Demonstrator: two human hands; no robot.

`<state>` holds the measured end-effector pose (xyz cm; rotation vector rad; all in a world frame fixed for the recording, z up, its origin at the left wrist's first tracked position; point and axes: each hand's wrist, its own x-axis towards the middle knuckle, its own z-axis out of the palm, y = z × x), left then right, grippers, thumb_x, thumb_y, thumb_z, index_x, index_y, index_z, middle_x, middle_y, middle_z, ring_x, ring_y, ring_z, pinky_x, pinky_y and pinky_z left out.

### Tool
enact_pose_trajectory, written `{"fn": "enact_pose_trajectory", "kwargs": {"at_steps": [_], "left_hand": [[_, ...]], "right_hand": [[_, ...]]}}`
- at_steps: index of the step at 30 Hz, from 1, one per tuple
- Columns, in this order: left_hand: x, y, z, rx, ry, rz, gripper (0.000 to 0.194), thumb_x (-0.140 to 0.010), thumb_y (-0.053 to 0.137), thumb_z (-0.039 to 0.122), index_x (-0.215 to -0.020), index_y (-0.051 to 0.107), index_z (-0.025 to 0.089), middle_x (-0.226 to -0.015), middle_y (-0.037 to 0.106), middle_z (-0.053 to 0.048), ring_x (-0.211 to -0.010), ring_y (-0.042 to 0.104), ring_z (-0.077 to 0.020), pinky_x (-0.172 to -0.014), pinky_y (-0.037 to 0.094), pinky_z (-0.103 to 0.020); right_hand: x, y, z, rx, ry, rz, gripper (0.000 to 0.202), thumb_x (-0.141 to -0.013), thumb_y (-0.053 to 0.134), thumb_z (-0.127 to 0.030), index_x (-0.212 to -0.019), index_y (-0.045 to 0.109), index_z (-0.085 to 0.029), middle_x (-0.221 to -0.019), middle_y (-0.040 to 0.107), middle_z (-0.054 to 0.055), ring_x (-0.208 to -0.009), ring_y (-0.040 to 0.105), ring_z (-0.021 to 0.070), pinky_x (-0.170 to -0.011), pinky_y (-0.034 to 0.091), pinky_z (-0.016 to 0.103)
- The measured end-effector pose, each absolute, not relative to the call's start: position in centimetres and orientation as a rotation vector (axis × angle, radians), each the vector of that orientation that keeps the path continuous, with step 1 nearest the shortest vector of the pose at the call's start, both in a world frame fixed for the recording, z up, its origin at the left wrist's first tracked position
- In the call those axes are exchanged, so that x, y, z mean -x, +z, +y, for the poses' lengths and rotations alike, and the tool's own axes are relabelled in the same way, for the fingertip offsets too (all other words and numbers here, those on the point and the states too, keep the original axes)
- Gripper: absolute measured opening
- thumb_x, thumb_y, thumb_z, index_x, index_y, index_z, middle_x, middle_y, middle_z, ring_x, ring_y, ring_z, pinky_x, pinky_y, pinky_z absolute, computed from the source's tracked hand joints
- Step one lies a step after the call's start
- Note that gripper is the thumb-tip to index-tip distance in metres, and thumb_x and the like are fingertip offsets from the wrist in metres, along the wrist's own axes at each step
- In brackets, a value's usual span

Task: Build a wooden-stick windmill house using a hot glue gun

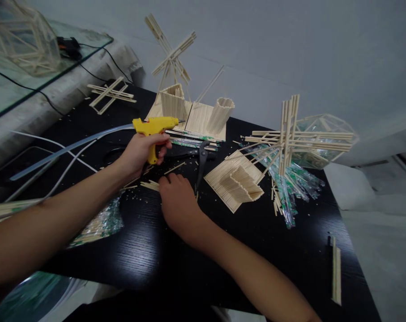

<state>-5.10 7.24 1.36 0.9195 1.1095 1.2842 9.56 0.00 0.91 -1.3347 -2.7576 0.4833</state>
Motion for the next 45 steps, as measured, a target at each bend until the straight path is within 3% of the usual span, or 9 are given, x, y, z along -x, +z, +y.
{"fn": "enact_pose_trajectory", "kwargs": {"at_steps": [7, 10, 13, 16, 20, 25, 30, 38, 45], "left_hand": [[5.3, 1.3, 7.4, -0.930, 1.311, 1.098, 0.015, -0.081, 0.069, 0.025, -0.070, 0.063, 0.016, -0.055, 0.059, 0.000, -0.038, 0.045, -0.0073, -0.036, 0.036, -0.020], [5.3, 1.3, 7.4, -0.924, 1.318, 1.093, 0.015, -0.081, 0.070, 0.025, -0.070, 0.063, 0.016, -0.055, 0.059, 0.000, -0.038, 0.046, -0.0073, -0.036, 0.037, -0.020], [5.2, 1.2, 7.3, -0.920, 1.316, 1.094, 0.014, -0.080, 0.070, 0.024, -0.071, 0.063, 0.016, -0.058, 0.060, 0.000, -0.039, 0.045, -0.0078, -0.035, 0.038, -0.021], [5.0, 1.3, 7.2, -0.912, 1.314, 1.101, 0.013, -0.080, 0.070, 0.023, -0.072, 0.064, 0.016, -0.059, 0.061, -0.001, -0.040, 0.045, -0.0080, -0.034, 0.038, -0.021], [4.9, 1.4, 7.0, -0.910, 1.303, 1.101, 0.013, -0.079, 0.071, 0.024, -0.072, 0.065, 0.015, -0.060, 0.062, -0.001, -0.041, 0.045, -0.0077, -0.035, 0.039, -0.021], [4.9, 1.5, 6.8, -0.917, 1.288, 1.101, 0.013, -0.078, 0.071, 0.025, -0.072, 0.065, 0.015, -0.058, 0.060, 0.000, -0.040, 0.045, -0.0077, -0.036, 0.040, -0.021], [4.9, 1.4, 6.8, -0.949, 1.245, 1.120, 0.018, -0.081, 0.071, 0.027, -0.069, 0.065, 0.015, -0.050, 0.055, 0.001, -0.036, 0.046, -0.0078, -0.036, 0.038, -0.020], [4.8, 1.5, 6.6, -0.963, 1.246, 1.130, 0.019, -0.081, 0.072, 0.027, -0.068, 0.064, 0.015, -0.050, 0.055, 0.001, -0.035, 0.046, -0.0074, -0.036, 0.037, -0.020], [4.8, 1.3, 6.7, -0.966, 1.266, 1.121, 0.016, -0.081, 0.071, 0.025, -0.070, 0.064, 0.016, -0.051, 0.056, 0.001, -0.037, 0.047, -0.0078, -0.036, 0.038, -0.020]], "right_hand": [[-10.9, 1.6, 0.7, 1.372, 0.316, -2.655, 0.019, -0.098, 0.057, -0.010, -0.113, 0.070, -0.010, -0.115, 0.069, 0.018, -0.110, 0.062, 0.0322, -0.097, 0.050, 0.045], [-13.0, 3.2, 0.1, 1.413, 0.481, -2.529, 0.013, -0.097, 0.067, -0.013, -0.109, 0.072, -0.014, -0.113, 0.071, 0.014, -0.108, 0.064, 0.0286, -0.099, 0.051, 0.044], [-15.8, 4.4, -1.1, 1.516, 0.737, -2.449, 0.012, -0.094, 0.074, -0.016, -0.106, 0.073, -0.017, -0.101, 0.072, 0.007, -0.092, 0.069, 0.0227, -0.086, 0.055, 0.037], [-17.5, 4.3, -2.6, 1.686, 0.812, -2.449, 0.012, -0.091, 0.077, -0.016, -0.102, 0.073, -0.015, -0.100, 0.072, 0.008, -0.089, 0.070, 0.0237, -0.083, 0.056, 0.039], [-17.7, 2.5, -4.8, 1.691, 0.831, -2.416, 0.024, -0.090, 0.075, -0.009, -0.113, 0.071, -0.014, -0.110, 0.071, 0.011, -0.102, 0.071, 0.0267, -0.091, 0.058, 0.044], [-18.3, 0.9, -6.8, 1.613, 0.845, -2.322, 0.024, -0.094, 0.059, -0.004, -0.110, 0.070, -0.018, -0.105, 0.070, 0.008, -0.092, 0.071, 0.0212, -0.085, 0.060, 0.039], [-19.2, 1.0, -6.8, 1.672, 0.752, -2.313, 0.025, -0.094, 0.053, -0.004, -0.106, 0.069, -0.018, -0.105, 0.069, 0.009, -0.092, 0.071, 0.0224, -0.085, 0.059, 0.040], [-19.3, 1.5, -5.8, 1.951, 0.699, -2.245, 0.022, -0.087, 0.057, -0.004, -0.105, 0.061, -0.017, -0.090, 0.070, 0.007, -0.078, 0.069, 0.0230, -0.069, 0.051, 0.034], [-19.9, 2.5, -6.4, 1.726, 0.679, -2.279, 0.017, -0.095, 0.054, -0.007, -0.101, 0.065, -0.019, -0.099, 0.067, 0.007, -0.084, 0.070, 0.0205, -0.076, 0.056, 0.036]]}}
